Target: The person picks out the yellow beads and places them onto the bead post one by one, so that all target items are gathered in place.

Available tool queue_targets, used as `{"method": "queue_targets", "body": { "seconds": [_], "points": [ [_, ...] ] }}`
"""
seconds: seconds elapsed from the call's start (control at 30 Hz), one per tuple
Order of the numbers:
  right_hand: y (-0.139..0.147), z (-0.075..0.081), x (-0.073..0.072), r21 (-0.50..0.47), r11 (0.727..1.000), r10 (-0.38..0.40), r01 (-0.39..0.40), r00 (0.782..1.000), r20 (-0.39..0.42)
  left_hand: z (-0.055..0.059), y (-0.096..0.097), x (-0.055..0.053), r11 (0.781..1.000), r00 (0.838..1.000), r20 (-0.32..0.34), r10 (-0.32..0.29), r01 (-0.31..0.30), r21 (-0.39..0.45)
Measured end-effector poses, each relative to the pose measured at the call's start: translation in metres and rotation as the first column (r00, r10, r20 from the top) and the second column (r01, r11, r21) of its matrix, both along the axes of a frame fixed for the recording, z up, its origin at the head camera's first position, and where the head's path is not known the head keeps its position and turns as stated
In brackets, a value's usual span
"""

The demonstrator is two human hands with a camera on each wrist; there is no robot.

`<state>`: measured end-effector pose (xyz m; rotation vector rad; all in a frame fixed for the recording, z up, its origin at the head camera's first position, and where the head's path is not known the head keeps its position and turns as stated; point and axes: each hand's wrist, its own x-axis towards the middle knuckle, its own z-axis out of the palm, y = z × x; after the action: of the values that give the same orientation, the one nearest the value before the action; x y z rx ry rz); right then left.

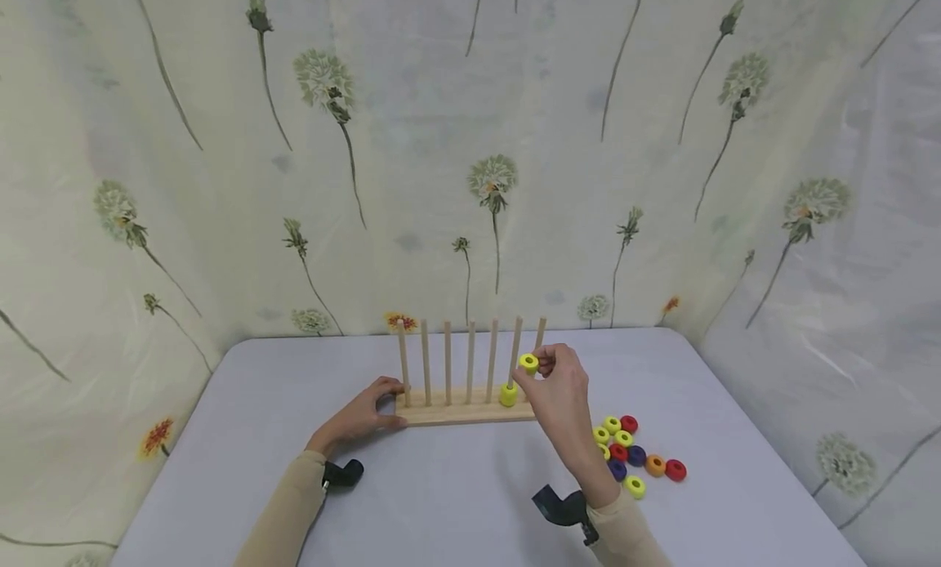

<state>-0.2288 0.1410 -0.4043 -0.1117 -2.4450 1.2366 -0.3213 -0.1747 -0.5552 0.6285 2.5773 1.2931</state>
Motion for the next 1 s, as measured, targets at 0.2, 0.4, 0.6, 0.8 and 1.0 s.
{"method": "queue_targets", "body": {
  "seconds": [0.2, 0.4, 0.6, 0.8, 1.0],
  "points": [
    [-0.003, 0.012, -0.012, -0.026, 1.000, 0.000, 0.000, 1.000, -0.024, 0.000, 0.000, 0.001, 1.000, 1.000, 0.024, 0.005, -0.006, 0.018],
    [-0.006, 0.024, -0.025, -0.048, 0.999, -0.024, 0.021, 0.998, -0.065, 0.000, 0.000, 0.001, 1.000, 0.999, 0.037, 0.013, -0.014, 0.024],
    [-0.007, 0.032, -0.035, -0.052, 0.998, -0.042, 0.037, 0.995, -0.092, 0.000, 0.000, 0.000, 0.999, 1.000, 0.025, 0.007, -0.008, 0.032],
    [-0.008, 0.036, -0.042, -0.070, 0.997, -0.050, 0.043, 0.994, -0.100, -0.002, -0.001, -0.001, 1.000, 1.000, 0.012, 0.007, -0.008, 0.025],
    [-0.010, 0.039, -0.048, -0.056, 0.998, -0.041, 0.035, 0.993, -0.107, -0.001, -0.001, -0.001, 1.000, 1.000, 0.017, 0.007, -0.007, 0.019]
  ]
}}
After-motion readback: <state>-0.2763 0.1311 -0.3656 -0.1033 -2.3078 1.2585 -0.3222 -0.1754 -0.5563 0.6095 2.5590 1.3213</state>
